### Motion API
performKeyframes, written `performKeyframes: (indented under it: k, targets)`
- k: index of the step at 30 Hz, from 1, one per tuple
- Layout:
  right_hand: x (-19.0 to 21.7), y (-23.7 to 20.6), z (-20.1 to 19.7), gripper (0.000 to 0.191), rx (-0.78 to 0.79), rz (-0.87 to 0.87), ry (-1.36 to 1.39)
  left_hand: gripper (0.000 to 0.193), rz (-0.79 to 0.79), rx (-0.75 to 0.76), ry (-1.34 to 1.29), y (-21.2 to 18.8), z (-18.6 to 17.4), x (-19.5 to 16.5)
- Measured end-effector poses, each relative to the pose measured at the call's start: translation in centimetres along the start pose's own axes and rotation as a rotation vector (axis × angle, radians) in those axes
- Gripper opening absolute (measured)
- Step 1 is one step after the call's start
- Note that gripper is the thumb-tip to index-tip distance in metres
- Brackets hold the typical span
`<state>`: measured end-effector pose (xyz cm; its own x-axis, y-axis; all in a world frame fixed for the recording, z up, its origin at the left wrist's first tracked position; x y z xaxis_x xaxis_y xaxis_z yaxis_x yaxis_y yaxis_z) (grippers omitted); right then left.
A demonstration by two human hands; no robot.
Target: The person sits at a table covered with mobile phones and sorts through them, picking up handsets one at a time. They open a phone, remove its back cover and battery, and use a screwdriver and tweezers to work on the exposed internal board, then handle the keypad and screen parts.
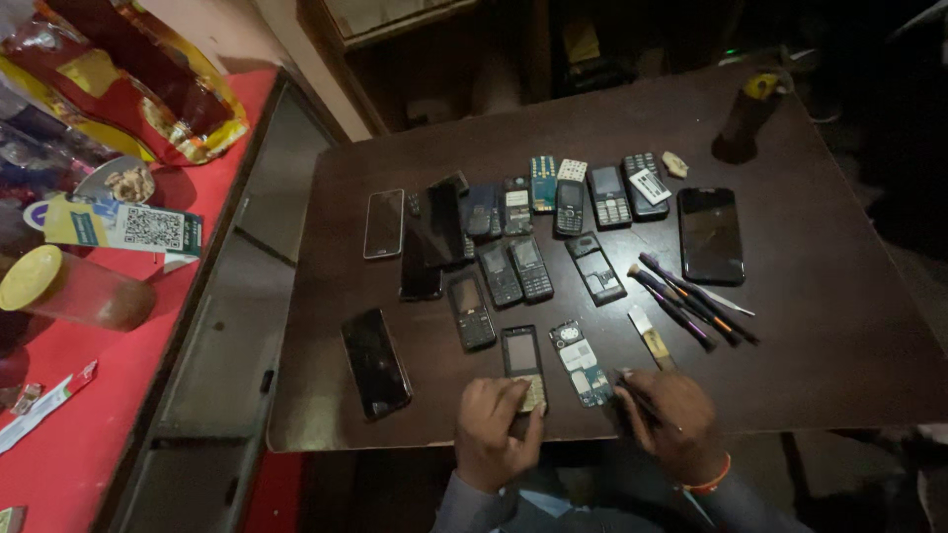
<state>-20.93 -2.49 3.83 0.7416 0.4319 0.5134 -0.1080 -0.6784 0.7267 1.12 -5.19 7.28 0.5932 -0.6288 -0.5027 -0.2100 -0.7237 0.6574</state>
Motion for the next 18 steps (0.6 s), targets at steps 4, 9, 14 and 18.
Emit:
performKeyframes:
  k: [4,9,14,18]
  targets:
    - [0.2,-0.3,-0.5,0.023,-0.071,-0.023,0.016,0.03,0.032,-0.032,0.001,-0.1,0.0,0.0]
    - [0.1,-0.2,0.1,0.024,0.007,-0.036,-0.008,0.033,0.031,-0.054,0.012,-0.8,0.0,0.5]
    - [0.9,0.0,-0.7,0.022,-0.025,-0.09,0.009,0.033,0.06,-0.121,0.034,-1.2,0.1,0.3]
    - [1.3,0.2,-1.7,0.017,-0.046,-0.098,0.024,0.032,0.077,-0.128,0.055,-1.5,0.0,-0.6]
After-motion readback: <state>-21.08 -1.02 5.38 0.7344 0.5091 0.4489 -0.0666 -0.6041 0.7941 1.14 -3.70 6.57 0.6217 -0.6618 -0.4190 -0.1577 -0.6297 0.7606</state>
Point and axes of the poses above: each hand's wrist, its own y-axis towards the middle knuckle, its own z-axis out of the palm, x = y × z, the point moved 8 cm from there along y, towards the middle knuckle, and after that the axes turned 8 degrees about -x, right-handed, at the moved point
